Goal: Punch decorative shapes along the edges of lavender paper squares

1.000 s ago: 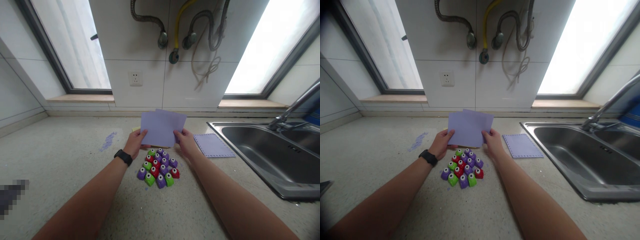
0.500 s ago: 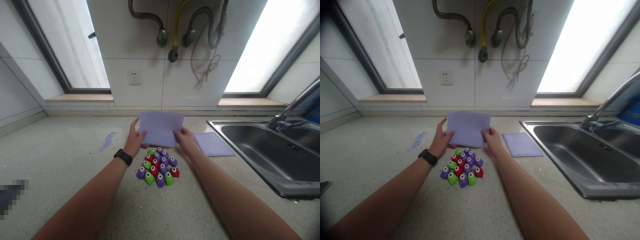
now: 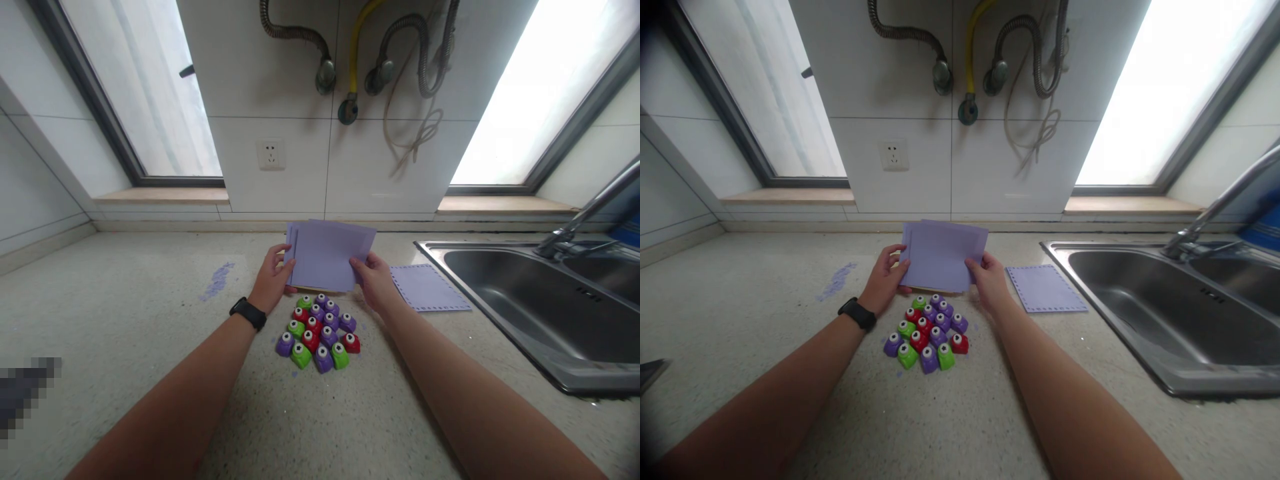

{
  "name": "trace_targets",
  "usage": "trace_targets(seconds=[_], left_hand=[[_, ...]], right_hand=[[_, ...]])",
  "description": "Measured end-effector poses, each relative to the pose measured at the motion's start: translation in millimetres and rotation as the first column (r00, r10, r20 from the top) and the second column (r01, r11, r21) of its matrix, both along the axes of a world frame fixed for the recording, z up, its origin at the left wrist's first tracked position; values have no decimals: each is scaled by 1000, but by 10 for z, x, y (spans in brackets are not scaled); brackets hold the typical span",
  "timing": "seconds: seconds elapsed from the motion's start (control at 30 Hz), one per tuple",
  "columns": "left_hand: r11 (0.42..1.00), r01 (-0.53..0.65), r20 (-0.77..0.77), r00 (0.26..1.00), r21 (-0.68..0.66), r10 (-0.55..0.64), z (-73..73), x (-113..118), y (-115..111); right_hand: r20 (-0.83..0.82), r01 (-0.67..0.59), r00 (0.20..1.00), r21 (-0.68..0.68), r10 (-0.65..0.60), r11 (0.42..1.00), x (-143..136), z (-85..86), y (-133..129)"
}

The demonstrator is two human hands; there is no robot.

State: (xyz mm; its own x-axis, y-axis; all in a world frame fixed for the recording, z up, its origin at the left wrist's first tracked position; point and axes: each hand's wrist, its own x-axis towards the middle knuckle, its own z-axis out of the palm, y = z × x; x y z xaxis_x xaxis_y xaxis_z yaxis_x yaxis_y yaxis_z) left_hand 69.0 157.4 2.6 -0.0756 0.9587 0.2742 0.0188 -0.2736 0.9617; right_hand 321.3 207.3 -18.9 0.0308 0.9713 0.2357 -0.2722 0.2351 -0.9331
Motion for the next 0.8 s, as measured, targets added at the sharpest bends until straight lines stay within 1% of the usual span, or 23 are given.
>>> trace_targets(seconds=[0.27, 0.37, 0.5, 0.63, 0.8], left_hand=[[1000, -29, -26, 999, 10, 29, -55, -43, 67], [1000, -23, -54, 998, 14, 24, -76, -70, 100], [1000, -24, -74, 997, -17, 22, -108, -98, 121], [998, -48, -38, 998, -43, 47, -143, -102, 135], [997, -71, 41, 997, -16, 72, -131, -70, 126]], right_hand=[[-18, -8, 1000, -2, 8, 1000, -15, 38, -26], [-23, -10, 1000, -6, 10, 1000, -14, 40, -29], [-22, -18, 1000, -15, 18, 1000, -1, 26, -21], [-12, -21, 1000, -26, 21, 999, 4, 16, -17], [-8, -10, 1000, -44, 10, 999, -6, 24, -28]])
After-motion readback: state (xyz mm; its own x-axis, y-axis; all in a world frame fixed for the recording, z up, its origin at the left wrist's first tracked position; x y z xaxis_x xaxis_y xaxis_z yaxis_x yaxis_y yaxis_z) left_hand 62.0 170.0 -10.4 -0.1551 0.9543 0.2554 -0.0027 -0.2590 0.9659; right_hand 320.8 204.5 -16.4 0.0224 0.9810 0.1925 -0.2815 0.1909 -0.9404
